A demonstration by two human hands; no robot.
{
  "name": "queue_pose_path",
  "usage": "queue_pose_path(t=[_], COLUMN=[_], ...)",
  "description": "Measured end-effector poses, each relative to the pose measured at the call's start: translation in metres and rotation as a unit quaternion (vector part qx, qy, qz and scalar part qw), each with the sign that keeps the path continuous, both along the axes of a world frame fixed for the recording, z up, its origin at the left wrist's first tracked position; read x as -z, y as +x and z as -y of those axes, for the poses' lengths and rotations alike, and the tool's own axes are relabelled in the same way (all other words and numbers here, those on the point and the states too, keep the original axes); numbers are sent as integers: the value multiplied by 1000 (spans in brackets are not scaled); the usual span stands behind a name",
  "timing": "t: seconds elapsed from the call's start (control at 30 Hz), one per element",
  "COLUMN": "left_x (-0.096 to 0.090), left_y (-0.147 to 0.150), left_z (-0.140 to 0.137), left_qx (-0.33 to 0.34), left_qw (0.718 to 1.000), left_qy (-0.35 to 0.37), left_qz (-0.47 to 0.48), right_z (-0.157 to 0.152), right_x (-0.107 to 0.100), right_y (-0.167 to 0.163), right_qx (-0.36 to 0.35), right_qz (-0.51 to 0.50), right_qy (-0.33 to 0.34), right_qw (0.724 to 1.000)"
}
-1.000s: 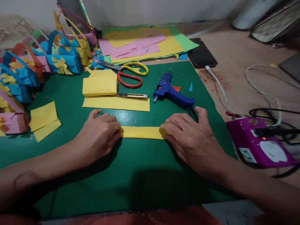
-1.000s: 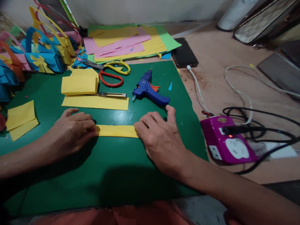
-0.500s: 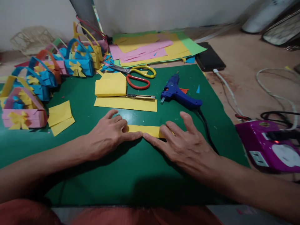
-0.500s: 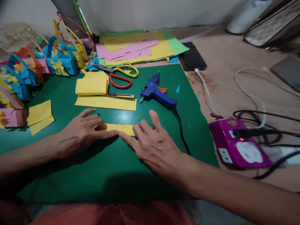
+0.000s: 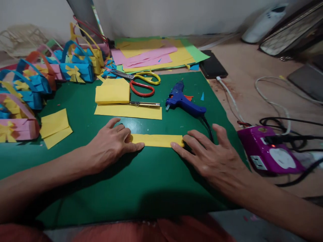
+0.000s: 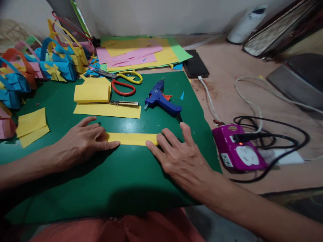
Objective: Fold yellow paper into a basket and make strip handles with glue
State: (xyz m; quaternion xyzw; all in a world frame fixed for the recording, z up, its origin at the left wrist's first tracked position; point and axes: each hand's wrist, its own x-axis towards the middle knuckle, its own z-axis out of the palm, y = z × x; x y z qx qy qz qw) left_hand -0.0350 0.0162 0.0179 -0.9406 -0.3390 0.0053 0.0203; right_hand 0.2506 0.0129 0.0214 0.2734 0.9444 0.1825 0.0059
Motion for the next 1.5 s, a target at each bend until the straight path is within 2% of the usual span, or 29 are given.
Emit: queue_pose_path(t=[0.27,0.43,0.57,0.63,0.7,0.73,0.83,0.9,1.03,1.23,1.5], left_x=[2,6,15,18,19,19,14,11,7,6,4], left_y=[-2,-1,6,11,17,20,23,21,16,6,-18], left_z=[0,2,6,8,11,13,15,16,17,20,30], left_qx=[-11,-11,-13,-28,-63,-83,-135,-157,-181,-207,-277], left_qw=[1000,1000,996,989,977,970,952,947,947,947,921], left_qy=[-20,4,20,12,-13,-28,-67,-83,-102,-111,-141], left_qz=[18,23,91,147,202,227,267,266,246,220,234], right_z=[9,2,-3,-3,-3,-4,-8,-12,-20,-24,-24], right_x=[2,-1,-13,-19,-21,-21,-18,-15,-10,-4,3], right_y=[17,21,18,9,-5,-13,-39,-54,-73,-83,-85], right_qx=[35,68,87,67,49,62,96,110,138,136,132], right_qz=[9,20,-71,-143,-198,-225,-224,-199,-161,-150,-171], right_qy=[45,59,57,11,-89,-143,-296,-336,-326,-310,-282], right_qw=[998,996,992,987,975,962,923,914,921,929,935])
